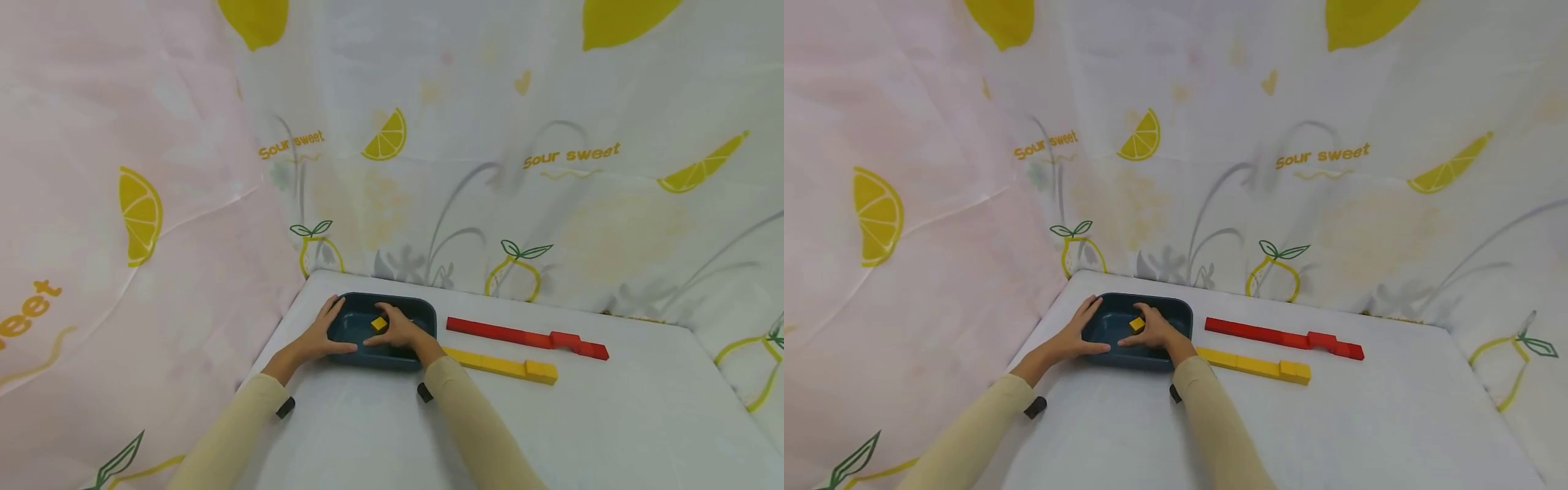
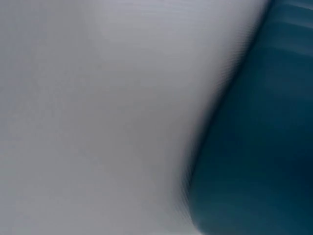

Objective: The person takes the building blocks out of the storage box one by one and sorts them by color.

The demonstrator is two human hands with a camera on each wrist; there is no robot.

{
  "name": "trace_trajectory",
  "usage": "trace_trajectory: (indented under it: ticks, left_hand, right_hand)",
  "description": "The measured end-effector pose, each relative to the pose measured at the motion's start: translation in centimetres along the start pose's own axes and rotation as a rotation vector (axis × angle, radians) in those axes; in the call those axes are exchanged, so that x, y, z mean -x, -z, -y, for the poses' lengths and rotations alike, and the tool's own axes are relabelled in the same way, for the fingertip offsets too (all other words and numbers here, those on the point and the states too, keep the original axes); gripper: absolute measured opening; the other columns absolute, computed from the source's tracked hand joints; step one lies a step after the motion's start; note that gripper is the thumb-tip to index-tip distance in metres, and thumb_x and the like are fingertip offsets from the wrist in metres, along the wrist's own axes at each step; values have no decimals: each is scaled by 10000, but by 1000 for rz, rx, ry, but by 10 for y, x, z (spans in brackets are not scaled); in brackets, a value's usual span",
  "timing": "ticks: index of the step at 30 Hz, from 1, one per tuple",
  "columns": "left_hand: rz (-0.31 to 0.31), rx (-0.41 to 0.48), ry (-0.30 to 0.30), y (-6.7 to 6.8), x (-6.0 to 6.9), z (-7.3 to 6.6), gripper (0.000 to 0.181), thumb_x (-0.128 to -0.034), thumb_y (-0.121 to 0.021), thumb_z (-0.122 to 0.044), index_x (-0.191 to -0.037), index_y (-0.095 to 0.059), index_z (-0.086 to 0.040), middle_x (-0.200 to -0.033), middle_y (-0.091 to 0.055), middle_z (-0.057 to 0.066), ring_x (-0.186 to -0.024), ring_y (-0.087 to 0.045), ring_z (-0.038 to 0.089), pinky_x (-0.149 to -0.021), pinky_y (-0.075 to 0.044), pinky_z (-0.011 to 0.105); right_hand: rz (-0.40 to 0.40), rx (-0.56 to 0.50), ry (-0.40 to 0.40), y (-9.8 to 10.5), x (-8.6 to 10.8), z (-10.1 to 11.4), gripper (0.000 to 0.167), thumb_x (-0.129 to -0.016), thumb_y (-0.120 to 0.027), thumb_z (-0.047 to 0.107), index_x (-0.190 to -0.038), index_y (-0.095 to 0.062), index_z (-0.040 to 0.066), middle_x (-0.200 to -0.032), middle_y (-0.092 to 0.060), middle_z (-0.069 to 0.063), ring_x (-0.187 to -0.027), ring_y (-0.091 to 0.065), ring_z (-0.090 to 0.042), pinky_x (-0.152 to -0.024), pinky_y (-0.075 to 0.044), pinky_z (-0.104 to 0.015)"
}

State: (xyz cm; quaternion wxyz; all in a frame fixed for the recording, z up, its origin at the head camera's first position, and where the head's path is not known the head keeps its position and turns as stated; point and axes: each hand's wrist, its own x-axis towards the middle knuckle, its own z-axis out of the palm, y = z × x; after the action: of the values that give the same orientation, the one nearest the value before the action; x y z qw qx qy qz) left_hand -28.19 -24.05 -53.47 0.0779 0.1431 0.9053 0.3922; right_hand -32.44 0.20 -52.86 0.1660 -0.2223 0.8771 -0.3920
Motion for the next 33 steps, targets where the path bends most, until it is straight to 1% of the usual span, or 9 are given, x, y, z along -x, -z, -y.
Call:
trace_trajectory:
  ticks: [3,7,10,14,18,22,24,31,33]
  left_hand:
    - [-3,2,3,0,-1,0,1184,-741,-808,-537,-1606,-57,-236,-1671,90,63,-1526,-45,385,-1154,-192,683]
    - [-1,4,1,1,-2,-3,1192,-738,-809,-538,-1607,-59,-213,-1669,87,94,-1520,-48,407,-1147,-199,689]
    - [0,2,-3,1,-1,-5,1189,-743,-805,-540,-1606,-65,-193,-1667,87,116,-1518,-39,421,-1143,-201,694]
    - [2,-8,6,0,0,-3,1186,-748,-801,-544,-1606,-69,-178,-1667,91,115,-1517,-34,421,-1141,-201,697]
    - [0,-4,9,1,0,-2,1185,-748,-801,-545,-1606,-71,-176,-1667,91,107,-1514,-46,422,-1135,-202,705]
    - [0,0,9,-1,0,-2,1173,-749,-797,-552,-1606,-81,-193,-1668,89,99,-1515,-47,418,-1136,-204,703]
    - [1,3,10,-2,0,-1,1166,-748,-799,-552,-1605,-86,-210,-1669,89,94,-1517,-44,414,-1138,-204,700]
    - [0,12,27,0,0,-2,1147,-756,-800,-528,-1605,-83,-245,-1670,96,71,-1520,-43,403,-1146,-194,693]
    - [1,11,29,1,0,-3,1153,-752,-797,-544,-1605,-79,-248,-1670,97,72,-1521,-42,403,-1148,-190,692]
  right_hand:
    - [14,25,-20,0,-3,2,887,-821,-802,385,-1520,-334,104,-1447,-451,-184,-1267,-485,-289,-1102,-420,-438]
    - [21,76,-24,2,-5,6,840,-824,-798,381,-1489,-397,61,-1420,-459,-200,-1243,-500,-289,-1091,-429,-431]
    - [24,92,-24,1,-6,8,777,-826,-801,366,-1445,-466,38,-1383,-474,-198,-1188,-511,-272,-1069,-443,-421]
    - [31,64,-17,1,-5,7,616,-840,-801,307,-1344,-580,31,-1309,-551,-159,-1063,-529,-216,-1010,-478,-379]
    - [33,26,-6,1,-5,6,454,-838,-806,240,-1225,-660,52,-1188,-633,-108,-956,-532,-173,-935,-493,-313]
    - [32,26,4,2,-3,5,359,-819,-821,185,-1116,-667,56,-1063,-648,-66,-883,-515,-136,-837,-474,-238]
    - [29,31,14,2,-3,4,328,-817,-820,160,-1079,-653,54,-1028,-642,-58,-870,-512,-133,-814,-465,-227]
    - [21,16,35,5,0,6,249,-859,-775,132,-1039,-618,63,-994,-612,-58,-858,-512,-153,-769,-448,-232]
    - [15,16,35,5,0,5,249,-867,-767,138,-1055,-622,61,-1013,-625,-79,-867,-522,-166,-790,-464,-258]
